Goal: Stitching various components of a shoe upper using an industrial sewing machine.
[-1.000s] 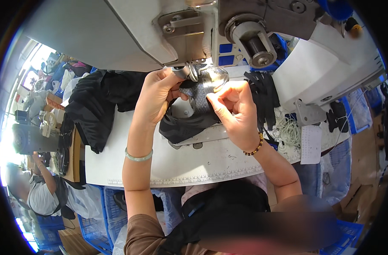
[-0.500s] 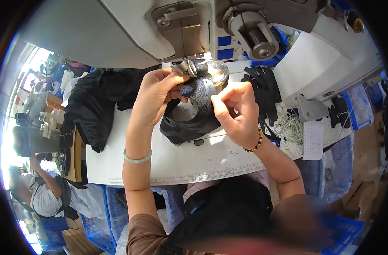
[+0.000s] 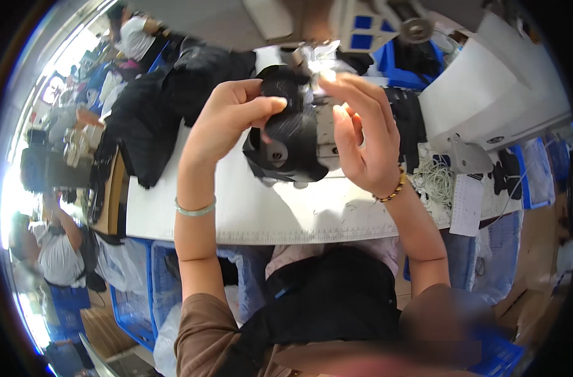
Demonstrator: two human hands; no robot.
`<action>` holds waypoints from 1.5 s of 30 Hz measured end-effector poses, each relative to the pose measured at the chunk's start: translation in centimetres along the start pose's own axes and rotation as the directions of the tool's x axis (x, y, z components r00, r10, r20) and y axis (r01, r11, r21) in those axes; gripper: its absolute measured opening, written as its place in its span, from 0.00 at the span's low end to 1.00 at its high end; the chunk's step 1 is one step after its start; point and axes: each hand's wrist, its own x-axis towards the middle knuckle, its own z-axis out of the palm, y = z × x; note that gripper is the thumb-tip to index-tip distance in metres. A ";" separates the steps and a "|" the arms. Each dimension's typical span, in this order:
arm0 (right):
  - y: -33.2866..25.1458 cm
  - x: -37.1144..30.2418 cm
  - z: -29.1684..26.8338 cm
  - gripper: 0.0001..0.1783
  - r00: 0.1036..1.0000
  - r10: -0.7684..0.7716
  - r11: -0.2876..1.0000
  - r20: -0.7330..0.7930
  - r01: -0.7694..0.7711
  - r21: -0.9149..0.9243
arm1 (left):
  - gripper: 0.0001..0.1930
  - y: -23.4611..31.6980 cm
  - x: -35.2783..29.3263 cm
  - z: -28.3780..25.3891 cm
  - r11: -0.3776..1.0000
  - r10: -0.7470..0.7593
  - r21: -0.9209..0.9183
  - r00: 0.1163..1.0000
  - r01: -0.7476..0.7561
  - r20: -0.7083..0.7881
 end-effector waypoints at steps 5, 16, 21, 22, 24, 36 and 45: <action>-2.2 2.4 2.9 0.16 0.844 0.036 0.965 0.535 -0.168 0.200 | 0.07 1.3 -6.4 -3.7 0.959 -0.071 0.282 0.988 0.030 0.136; -2.4 1.7 6.4 0.09 0.696 0.266 0.804 0.668 -0.542 0.245 | 0.12 -4.6 -16.3 4.8 1.000 0.007 0.011 0.805 -0.001 -0.593; -3.7 1.5 6.1 0.09 0.697 0.242 0.815 0.675 -0.524 0.248 | 0.11 -7.1 -12.1 5.9 0.785 0.066 -0.447 0.774 -0.430 -0.630; -3.6 1.5 6.1 0.09 0.706 0.240 0.830 0.667 -0.505 0.236 | 0.11 -6.7 -11.5 6.0 0.784 0.109 -0.383 0.717 -0.488 -0.689; -3.7 1.7 5.9 0.09 0.722 0.239 0.865 0.650 -0.462 0.196 | 0.10 -6.2 -11.2 6.1 0.776 0.157 -0.314 0.649 -0.547 -0.744; -4.2 -0.5 4.9 0.13 0.745 -0.564 0.794 0.357 0.608 -0.014 | 0.08 -8.7 -11.2 4.9 0.814 0.259 -0.159 0.596 -0.558 -0.760; -4.2 -0.7 4.5 0.21 0.737 -0.553 0.810 0.389 0.584 0.048 | 0.03 -8.3 -11.1 5.5 0.853 0.174 -0.174 0.584 -0.491 -0.793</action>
